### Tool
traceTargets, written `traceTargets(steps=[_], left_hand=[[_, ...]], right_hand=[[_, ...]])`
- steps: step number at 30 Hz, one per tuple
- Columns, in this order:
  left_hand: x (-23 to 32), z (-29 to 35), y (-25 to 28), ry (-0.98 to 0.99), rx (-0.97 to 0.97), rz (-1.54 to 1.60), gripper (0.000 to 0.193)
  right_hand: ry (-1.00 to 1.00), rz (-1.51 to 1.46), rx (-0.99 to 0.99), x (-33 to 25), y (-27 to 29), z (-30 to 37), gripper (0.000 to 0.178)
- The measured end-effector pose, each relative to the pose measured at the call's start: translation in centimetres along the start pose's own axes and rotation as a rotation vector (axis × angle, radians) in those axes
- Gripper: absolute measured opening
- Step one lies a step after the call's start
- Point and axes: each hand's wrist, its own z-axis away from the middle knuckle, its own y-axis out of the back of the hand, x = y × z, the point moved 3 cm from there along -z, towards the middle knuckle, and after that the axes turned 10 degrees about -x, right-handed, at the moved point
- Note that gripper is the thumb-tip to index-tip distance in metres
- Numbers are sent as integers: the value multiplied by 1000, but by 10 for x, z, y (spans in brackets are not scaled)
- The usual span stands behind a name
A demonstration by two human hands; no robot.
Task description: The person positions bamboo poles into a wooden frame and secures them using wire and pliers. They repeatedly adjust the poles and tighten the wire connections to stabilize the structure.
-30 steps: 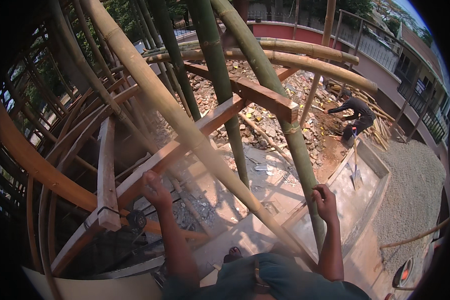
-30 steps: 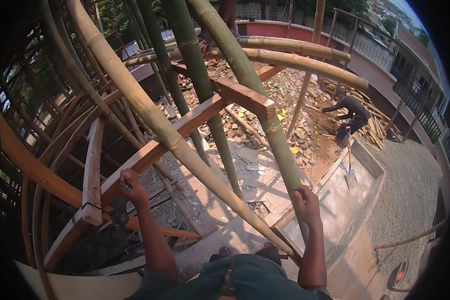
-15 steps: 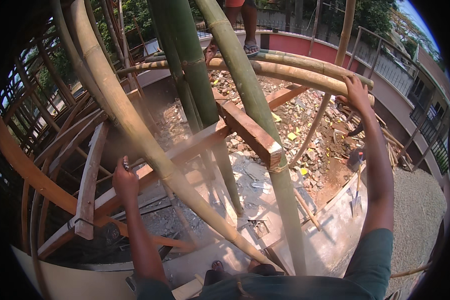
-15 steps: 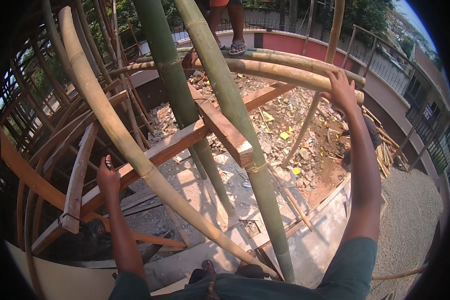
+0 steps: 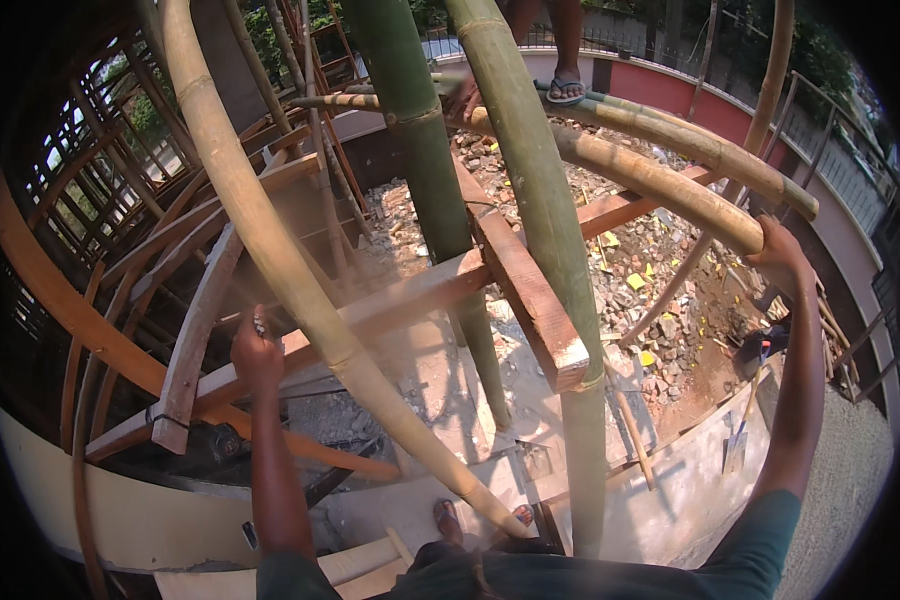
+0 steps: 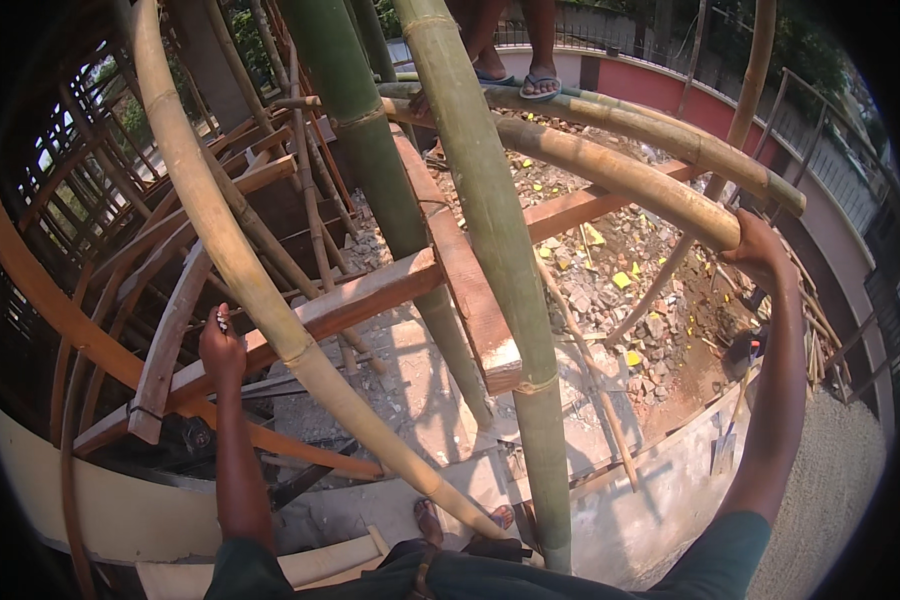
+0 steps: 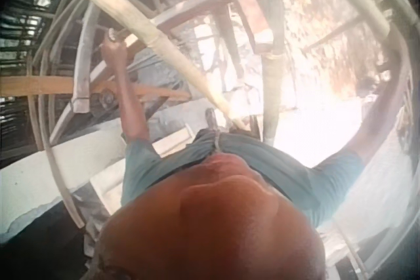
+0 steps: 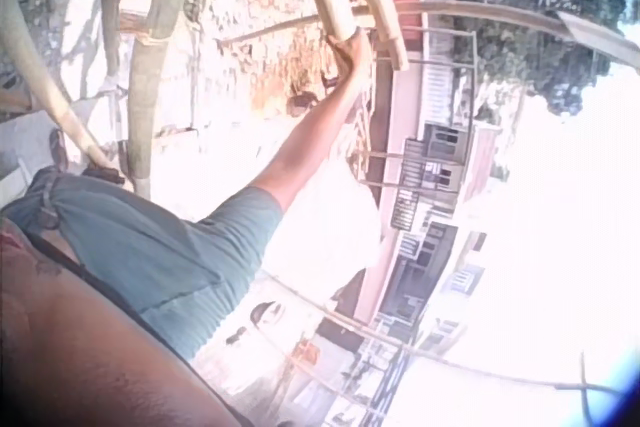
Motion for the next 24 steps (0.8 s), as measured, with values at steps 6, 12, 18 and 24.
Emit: traceTargets(steps=[6,12,18,24], left_hand=[[4,-2,-1,30,-41,-23,39],[1,-3,-2,-34,-3,16,46],[0,-6,-4,-12,7,-6,50],[-3,-5,-3,-62,7,18,52]], right_hand=[[121,44,75,6,-10,5,65],[92,61,48,7,-13,0,69],[85,123,92,-1,-16,3,68],[85,130,57,-22,7,17,68]])
